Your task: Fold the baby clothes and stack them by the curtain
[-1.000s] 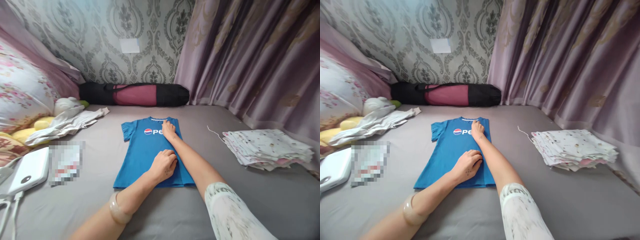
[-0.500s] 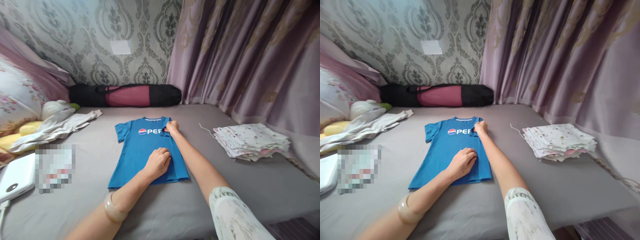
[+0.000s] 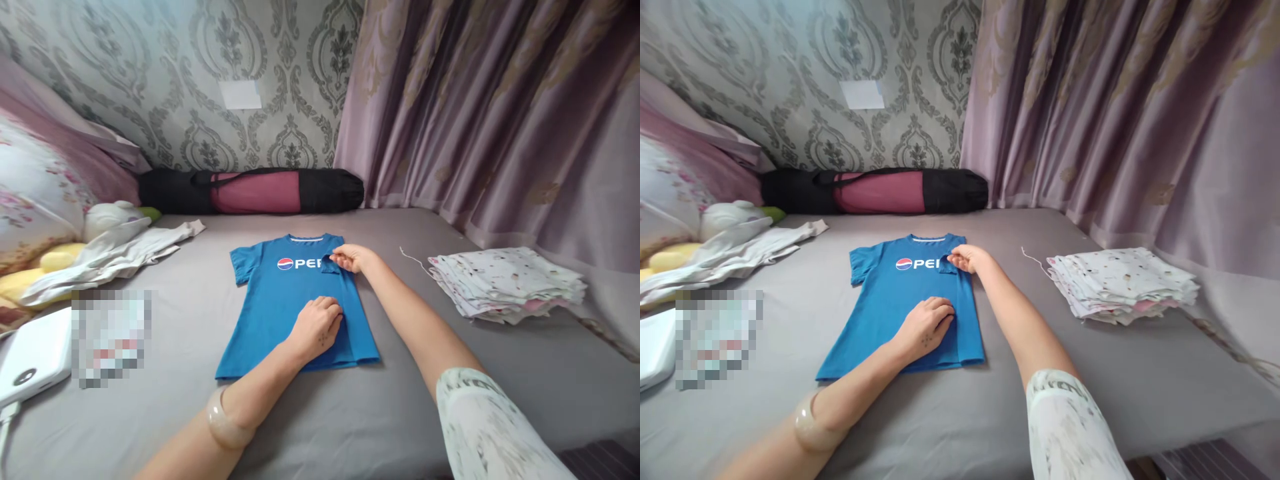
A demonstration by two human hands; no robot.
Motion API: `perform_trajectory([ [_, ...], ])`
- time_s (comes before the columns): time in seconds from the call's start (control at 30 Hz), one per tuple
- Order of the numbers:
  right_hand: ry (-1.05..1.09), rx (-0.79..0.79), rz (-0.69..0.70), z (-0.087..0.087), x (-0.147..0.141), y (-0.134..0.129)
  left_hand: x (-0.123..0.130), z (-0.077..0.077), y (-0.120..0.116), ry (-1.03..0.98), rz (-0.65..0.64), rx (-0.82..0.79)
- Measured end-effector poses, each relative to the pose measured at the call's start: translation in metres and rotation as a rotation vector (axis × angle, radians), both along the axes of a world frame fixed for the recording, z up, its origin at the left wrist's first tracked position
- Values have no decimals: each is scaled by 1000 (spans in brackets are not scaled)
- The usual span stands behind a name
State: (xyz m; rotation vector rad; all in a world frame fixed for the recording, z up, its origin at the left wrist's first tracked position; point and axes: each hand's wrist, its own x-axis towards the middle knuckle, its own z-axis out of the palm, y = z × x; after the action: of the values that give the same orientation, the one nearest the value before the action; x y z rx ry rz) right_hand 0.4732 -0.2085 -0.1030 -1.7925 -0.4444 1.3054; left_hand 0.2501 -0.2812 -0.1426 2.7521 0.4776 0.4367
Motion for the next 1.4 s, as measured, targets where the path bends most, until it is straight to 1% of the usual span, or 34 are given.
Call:
perform_trajectory([
  [0.03,-41,27,-11,3,6,0,0,0,0,-3,4,-5],
  [0.1,-149,116,-85,7,17,2,1,0,0,-19,21,-21],
  [0.13,-255,167,-120,7,21,4,1,1,0,-33,29,-33],
  [0.17,-405,217,-127,6,24,5,1,2,0,-50,33,-46],
  [0.2,-587,260,-95,3,24,7,1,4,-1,-69,25,-60],
  [0.23,-779,287,-14,-2,22,8,1,5,-1,-85,3,-70],
  [0.27,-962,295,105,-9,18,10,1,7,-3,-93,-33,-75],
  [0.3,-1091,276,238,-17,12,12,0,8,-4,-88,-78,-75],
  [0.33,-1162,234,357,-25,6,13,-1,9,-6,-70,-125,-72],
  [0.4,-1243,132,453,-40,-7,16,-3,8,-9,-9,-199,-65],
  [0.5,-1290,20,470,-54,-19,20,-4,3,-12,72,-238,-67],
  [0.57,-1312,1,457,-58,-22,21,-4,1,-12,96,-240,-75],
  [0.67,-1336,18,431,-60,-22,22,-4,1,-11,122,-235,-96],
  [0.77,-1305,34,428,-57,-18,23,-4,5,-10,130,-228,-110],
  [0.83,-1221,53,434,-51,-13,21,-4,6,-9,108,-234,-118],
  [0.93,-1126,98,412,-40,-8,7,-2,6,-6,8,-223,-139],
  [0.97,-1129,108,410,-37,-8,-1,-1,5,-5,-43,-188,-153],
  [1.03,-1160,114,454,-35,-14,-22,1,2,0,-140,-57,-181],
  [1.1,-1195,104,523,-38,-24,-44,3,-3,5,-201,104,-190],
  [1.17,-1230,85,574,-43,-35,-60,3,-6,9,-216,213,-178],
  [1.27,-1264,53,595,-52,-47,-71,2,-9,12,-198,261,-169],
  [1.4,-1274,52,585,-53,-48,-68,0,-10,13,-151,268,-169],
])
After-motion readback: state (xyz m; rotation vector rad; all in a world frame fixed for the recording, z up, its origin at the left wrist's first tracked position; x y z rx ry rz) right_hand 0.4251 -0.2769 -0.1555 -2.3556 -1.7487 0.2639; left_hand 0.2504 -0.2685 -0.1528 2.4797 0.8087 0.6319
